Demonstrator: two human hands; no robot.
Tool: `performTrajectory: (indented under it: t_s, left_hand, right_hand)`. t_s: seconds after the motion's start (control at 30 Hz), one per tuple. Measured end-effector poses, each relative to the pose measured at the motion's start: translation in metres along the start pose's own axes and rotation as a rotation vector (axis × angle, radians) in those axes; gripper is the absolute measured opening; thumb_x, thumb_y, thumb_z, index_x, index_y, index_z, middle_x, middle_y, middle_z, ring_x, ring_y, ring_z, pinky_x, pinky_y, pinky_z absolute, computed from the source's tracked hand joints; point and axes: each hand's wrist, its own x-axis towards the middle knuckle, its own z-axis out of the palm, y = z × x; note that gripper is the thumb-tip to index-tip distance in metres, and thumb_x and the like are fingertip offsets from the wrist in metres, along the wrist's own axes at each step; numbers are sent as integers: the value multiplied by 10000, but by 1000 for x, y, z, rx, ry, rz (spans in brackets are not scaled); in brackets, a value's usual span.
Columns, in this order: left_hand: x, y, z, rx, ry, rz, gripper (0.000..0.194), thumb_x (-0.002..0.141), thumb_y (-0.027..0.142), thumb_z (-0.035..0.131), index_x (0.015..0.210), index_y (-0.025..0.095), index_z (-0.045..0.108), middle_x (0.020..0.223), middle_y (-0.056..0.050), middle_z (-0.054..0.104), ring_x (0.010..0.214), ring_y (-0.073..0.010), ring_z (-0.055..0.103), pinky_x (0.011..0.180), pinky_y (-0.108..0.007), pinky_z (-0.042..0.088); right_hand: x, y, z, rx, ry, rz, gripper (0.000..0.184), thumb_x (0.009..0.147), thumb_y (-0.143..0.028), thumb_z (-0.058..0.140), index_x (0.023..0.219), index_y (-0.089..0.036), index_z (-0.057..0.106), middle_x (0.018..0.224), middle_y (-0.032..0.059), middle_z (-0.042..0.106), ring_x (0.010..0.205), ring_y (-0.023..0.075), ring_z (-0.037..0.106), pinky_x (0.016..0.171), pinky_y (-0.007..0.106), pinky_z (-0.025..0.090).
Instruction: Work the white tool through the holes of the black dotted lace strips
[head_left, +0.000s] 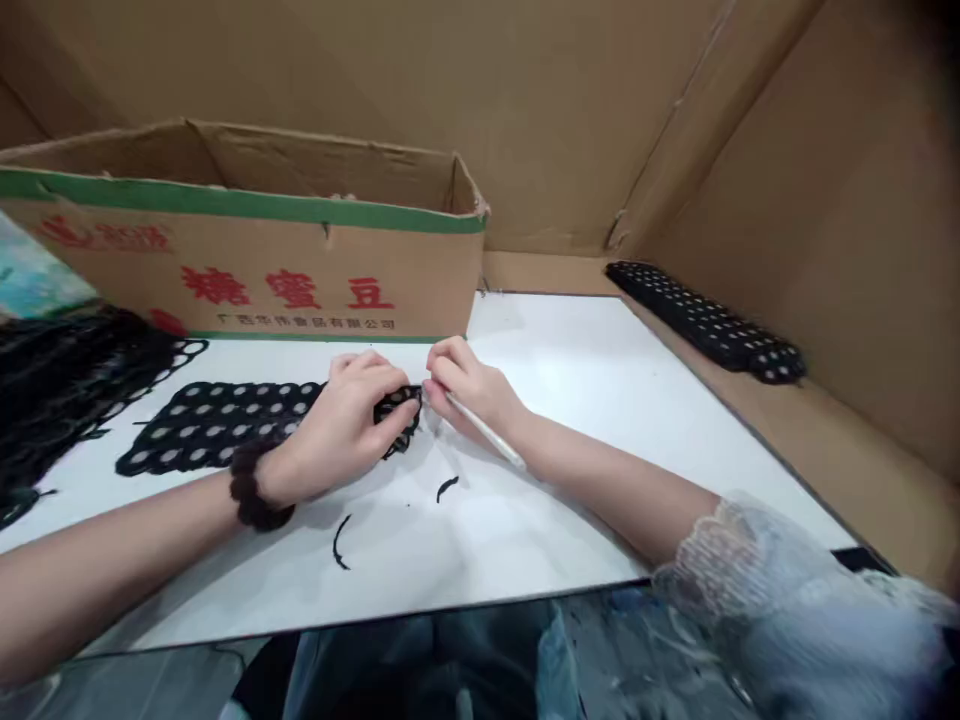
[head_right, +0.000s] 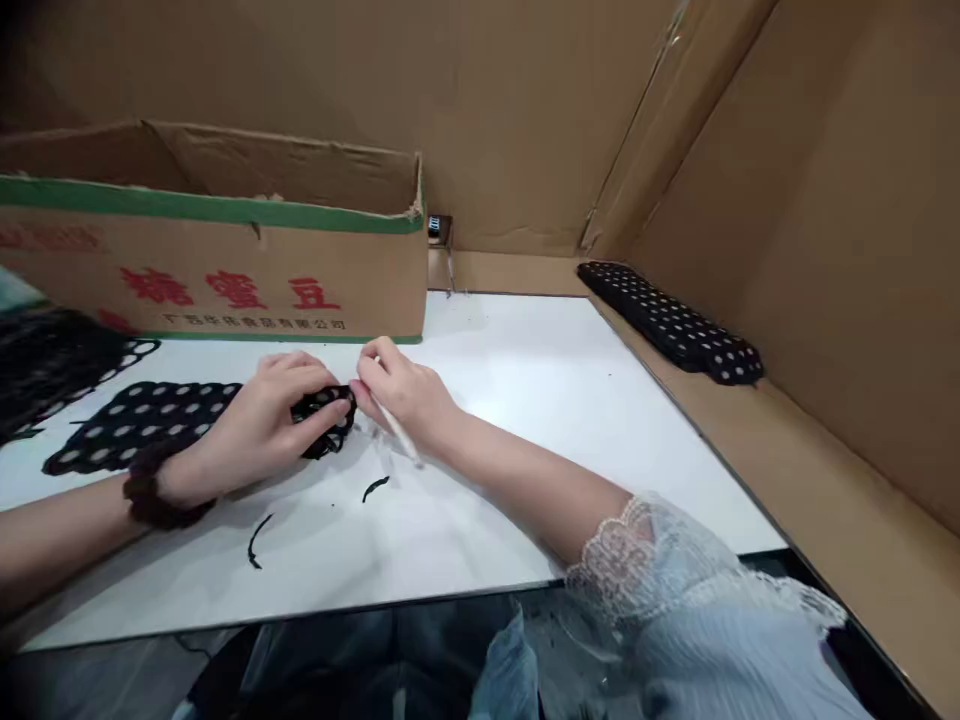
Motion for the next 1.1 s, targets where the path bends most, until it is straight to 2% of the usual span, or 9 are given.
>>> performTrajectory:
  t_s: [0.23, 0.4, 0.5, 0.63, 0.77, 0.83, 0.9, 1.0, 1.1]
  left_hand:
    - [1, 0, -1, -66, -14, -28, 210, 845, 260, 430, 652, 176, 425, 674, 0, 471, 729, -161, 445, 725, -306, 340]
    - [6, -7, -3, -64, -4, -63, 248, 848, 333, 435, 654, 181, 424, 643, 7, 448, 682, -161, 425, 649, -288, 329]
    - [7, -10, -2, -67, -13, -77, 255, 852, 362, 430, 675, 180, 447, 663, 3, 470, 712, -168, 425, 669, -290, 331]
    - [7, -16, 2, -67, -36, -61, 226, 862, 352, 420, 729, 177, 472, 768, -12, 513, 792, -176, 442, 761, -312, 338]
    - [8, -23, 5, -41, -37, -34, 220, 865, 366, 414, 822, 173, 513, 869, -38, 540, 874, -196, 451, 817, -342, 338]
    - [8, -26, 6, -41, -43, -41, 232, 861, 382, 417, 832, 174, 516, 887, -44, 545, 889, -203, 455, 816, -346, 349]
    - [8, -28, 6, -42, -46, -44, 239, 857, 395, 420, 835, 176, 515, 896, -47, 548, 898, -208, 460, 811, -349, 361]
    - [6, -27, 5, -54, -27, -22, 230, 853, 391, 425, 861, 179, 515, 948, -59, 544, 949, -218, 464, 835, -357, 375]
    - [5, -24, 1, -128, 22, 33, 257, 841, 374, 450, 1014, 192, 504, 1172, -83, 480, 1116, -233, 413, 934, -370, 356]
  right_hand:
    - [0, -2, 1, -121, 43, 53, 256, 905, -269, 279, 836, -156, 498, 919, 77, 566, 754, 131, 534, 487, 235, 297]
    - [-2, -1, -1, -173, 172, -5, 285, 906, -254, 270, 756, -163, 495, 767, 56, 578, 700, 132, 515, 522, 249, 297]
    - [-5, 0, -1, -75, 215, -15, 273, 894, -236, 292, 702, -168, 474, 698, 41, 553, 661, 127, 490, 556, 250, 325]
    - [-9, -1, -4, 216, 190, 38, 235, 882, -250, 336, 698, -171, 459, 679, 14, 517, 633, 105, 468, 583, 230, 362]
    - [-9, 12, -11, 345, 257, 196, 268, 895, -313, 329, 683, -181, 427, 631, -7, 482, 572, 91, 450, 548, 219, 360]
    - [-7, 28, -15, 250, 333, 303, 284, 897, -369, 319, 702, -189, 418, 611, -11, 470, 548, 98, 440, 526, 225, 340]
    - [-6, 48, -19, 75, 323, 357, 256, 875, -418, 368, 782, -191, 441, 585, -23, 466, 496, 100, 414, 505, 234, 304]
    - [-6, 76, -25, -198, 244, 346, 218, 871, -379, 393, 890, -175, 467, 574, -20, 487, 477, 108, 414, 505, 240, 275]
    - [-8, 95, -28, -381, 157, 283, 167, 885, -289, 374, 923, -175, 490, 675, 17, 557, 593, 136, 484, 528, 244, 267]
